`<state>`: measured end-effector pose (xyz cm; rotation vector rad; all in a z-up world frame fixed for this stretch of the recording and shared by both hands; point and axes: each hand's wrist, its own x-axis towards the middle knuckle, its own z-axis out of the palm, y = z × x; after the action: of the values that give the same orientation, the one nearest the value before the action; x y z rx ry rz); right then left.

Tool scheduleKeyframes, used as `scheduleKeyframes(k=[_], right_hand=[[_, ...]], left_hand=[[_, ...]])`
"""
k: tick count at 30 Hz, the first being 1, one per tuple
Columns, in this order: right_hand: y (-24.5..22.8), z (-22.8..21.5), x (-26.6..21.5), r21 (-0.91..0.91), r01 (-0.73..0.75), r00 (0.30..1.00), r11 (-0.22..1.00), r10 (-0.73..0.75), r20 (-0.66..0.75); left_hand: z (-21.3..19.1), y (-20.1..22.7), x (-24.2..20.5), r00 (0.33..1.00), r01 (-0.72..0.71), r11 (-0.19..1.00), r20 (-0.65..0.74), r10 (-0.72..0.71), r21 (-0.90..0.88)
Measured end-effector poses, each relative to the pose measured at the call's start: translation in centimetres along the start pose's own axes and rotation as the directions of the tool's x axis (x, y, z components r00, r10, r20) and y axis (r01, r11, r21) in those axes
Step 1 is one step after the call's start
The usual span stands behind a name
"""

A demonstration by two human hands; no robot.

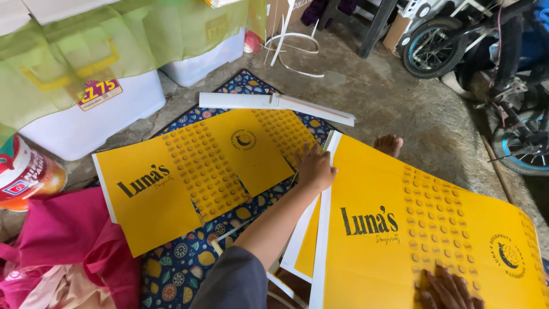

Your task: Separating die-cut paper bag templates from waste paper strips and stacking them.

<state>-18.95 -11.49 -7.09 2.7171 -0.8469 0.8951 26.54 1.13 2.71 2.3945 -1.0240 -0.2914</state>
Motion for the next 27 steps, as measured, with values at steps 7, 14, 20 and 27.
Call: scheduleKeyframes(k=[7,14,20,27], right_hand=[[3.7,2.7,-0.8,0.01,0.133,0.991,0.991,-0.133,-0.02],[1.9,0.6,1.7,0.065,0.161,0.982,0.985,-0.167,0.094],[-1.1,3.5,5.0,-0.02,0.032,0.974,0.999,-0.027,0.225],[-11.4,3.0,11.8,0.02,-0.173,0.862,0.985,0.142,0.487]], left_hand=[[1.4,-0.5,0.3,0.897,-0.208,0.959,-0.353,0.266,0.194],[0.5,-1.1,0.3,0.999,0.02,0.804,-0.01,-0.032,-0.595],[2.1,-1.5,0.3,0.992,0.111,0.805,0.021,-0.121,-0.583],[2.5,-1.1,-0.4,0.988,0.098,0.829,-0.048,-0.148,-0.55]])
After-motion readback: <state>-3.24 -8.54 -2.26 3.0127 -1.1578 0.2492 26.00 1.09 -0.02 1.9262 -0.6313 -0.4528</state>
